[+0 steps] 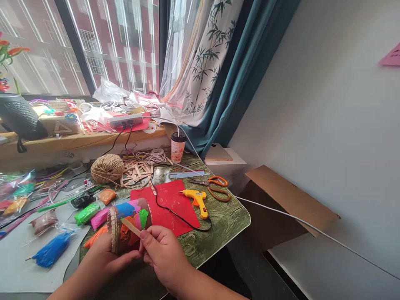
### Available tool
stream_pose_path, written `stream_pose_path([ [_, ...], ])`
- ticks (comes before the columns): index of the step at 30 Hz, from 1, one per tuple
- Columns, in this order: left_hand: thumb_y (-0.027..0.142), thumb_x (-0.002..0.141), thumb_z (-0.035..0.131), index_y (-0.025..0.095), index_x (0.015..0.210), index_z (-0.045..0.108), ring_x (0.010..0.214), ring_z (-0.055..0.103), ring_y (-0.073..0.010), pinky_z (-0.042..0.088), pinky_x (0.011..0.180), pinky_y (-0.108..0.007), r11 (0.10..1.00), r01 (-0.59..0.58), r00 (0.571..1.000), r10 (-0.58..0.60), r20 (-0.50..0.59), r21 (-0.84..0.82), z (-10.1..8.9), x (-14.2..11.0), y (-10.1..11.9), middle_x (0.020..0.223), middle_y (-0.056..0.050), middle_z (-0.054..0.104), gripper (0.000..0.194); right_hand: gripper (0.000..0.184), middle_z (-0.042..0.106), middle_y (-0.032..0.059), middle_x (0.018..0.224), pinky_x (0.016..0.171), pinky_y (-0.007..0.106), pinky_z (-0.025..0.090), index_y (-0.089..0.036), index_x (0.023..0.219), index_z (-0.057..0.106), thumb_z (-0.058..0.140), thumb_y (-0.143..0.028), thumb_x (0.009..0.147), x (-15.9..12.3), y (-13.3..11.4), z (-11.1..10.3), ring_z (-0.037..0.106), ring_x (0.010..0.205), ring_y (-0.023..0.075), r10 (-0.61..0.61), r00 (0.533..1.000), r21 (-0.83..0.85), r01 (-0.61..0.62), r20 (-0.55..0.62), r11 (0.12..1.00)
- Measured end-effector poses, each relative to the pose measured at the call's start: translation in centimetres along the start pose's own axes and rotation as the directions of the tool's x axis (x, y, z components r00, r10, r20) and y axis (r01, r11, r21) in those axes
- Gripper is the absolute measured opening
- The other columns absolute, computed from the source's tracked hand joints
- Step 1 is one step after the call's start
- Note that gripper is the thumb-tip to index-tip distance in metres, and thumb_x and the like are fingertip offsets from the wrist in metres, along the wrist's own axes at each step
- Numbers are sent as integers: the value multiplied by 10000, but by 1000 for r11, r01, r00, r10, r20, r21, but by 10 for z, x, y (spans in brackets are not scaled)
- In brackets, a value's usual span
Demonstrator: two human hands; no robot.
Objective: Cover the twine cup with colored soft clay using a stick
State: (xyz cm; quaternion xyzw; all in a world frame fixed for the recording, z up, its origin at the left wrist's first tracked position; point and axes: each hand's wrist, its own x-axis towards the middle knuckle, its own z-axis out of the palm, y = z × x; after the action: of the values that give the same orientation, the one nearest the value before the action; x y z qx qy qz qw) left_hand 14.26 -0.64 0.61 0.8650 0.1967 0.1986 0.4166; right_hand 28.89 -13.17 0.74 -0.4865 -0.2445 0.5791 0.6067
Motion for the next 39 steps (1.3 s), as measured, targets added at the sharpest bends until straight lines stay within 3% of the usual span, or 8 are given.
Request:
stream_pose_path([
  [5, 834, 915, 566, 208, 751, 728, 556, 572, -164, 470, 555, -253, 989, -142, 990, 143, 1, -43, 0, 2, 0, 636, -19, 670, 667, 679, 437, -94, 526, 474, 260, 181, -203, 700, 575, 790, -845, 757, -1, -4, 1, 283, 465, 68, -16, 1000, -96, 14, -18, 995],
  [9, 843, 943, 495, 208, 729, 708, 533, 520, -154, 463, 561, -259, 988, -149, 988, 148, -41, -35, 2, 2, 4, 593, -5, 602, 703, 703, 439, -85, 528, 478, 266, 196, -204, 713, 586, 739, -888, 767, -2, -4, 1, 312, 480, 84, -26, 998, -191, 16, -51, 981],
  [14, 812, 957, 499, 199, 696, 710, 569, 592, -181, 492, 560, -266, 996, -87, 993, 85, -84, -13, 3, 0, 4, 622, -44, 659, 698, 721, 414, -88, 521, 469, 270, 193, -213, 721, 583, 705, -922, 762, -2, -5, 2, 299, 479, 91, -35, 998, -224, 23, -49, 974],
  [20, 813, 914, 575, 187, 856, 808, 724, 730, -271, 622, 702, -361, 961, 131, 976, -169, -140, -245, 2, -5, -3, 784, -93, 786, 671, 658, 355, -93, 537, 488, 263, 204, -231, 734, 541, 678, -862, 859, -8, -2, -2, 290, 499, 103, -205, 970, -137, 187, -132, 973],
  [24, 825, 878, 603, 214, 985, 829, 814, 782, -318, 664, 782, -445, 798, 303, 909, -406, -93, -521, 3, -17, -21, 877, -89, 838, 660, 637, 421, -64, 601, 531, 259, 277, -225, 745, 559, 709, -833, 861, -2, 0, -8, 339, 555, 119, -276, 915, -84, 263, -294, 961],
  [28, 781, 875, 622, 253, 853, 823, 704, 768, -310, 649, 665, -417, 701, 435, 835, -549, -38, -564, 1, -25, -34, 713, -60, 806, 565, 600, 487, -32, 697, 583, 271, 358, -225, 776, 575, 740, -795, 861, 4, 4, -9, 405, 627, 146, -225, 946, -2, 231, -234, 973],
  [34, 819, 884, 576, 220, 864, 812, 703, 740, -279, 632, 684, -413, 594, 472, 828, -552, 96, -651, 5, -15, -17, 735, -61, 787, 644, 548, 564, 2, 779, 744, 314, 472, -239, 731, 552, 683, -723, 953, 4, 2, -5, 519, 765, 197, -364, 901, -43, 365, -236, 930],
  [39, 847, 816, 683, 202, 702, 749, 664, 618, -202, 553, 651, -318, 752, 358, 913, -406, 38, -553, 5, -16, -3, 700, -28, 710, 659, 476, 737, 61, 988, 859, 370, 550, -251, 820, 663, 793, -708, 861, 12, -4, 3, 678, 971, 264, -291, 867, 130, 369, -404, 920],
])
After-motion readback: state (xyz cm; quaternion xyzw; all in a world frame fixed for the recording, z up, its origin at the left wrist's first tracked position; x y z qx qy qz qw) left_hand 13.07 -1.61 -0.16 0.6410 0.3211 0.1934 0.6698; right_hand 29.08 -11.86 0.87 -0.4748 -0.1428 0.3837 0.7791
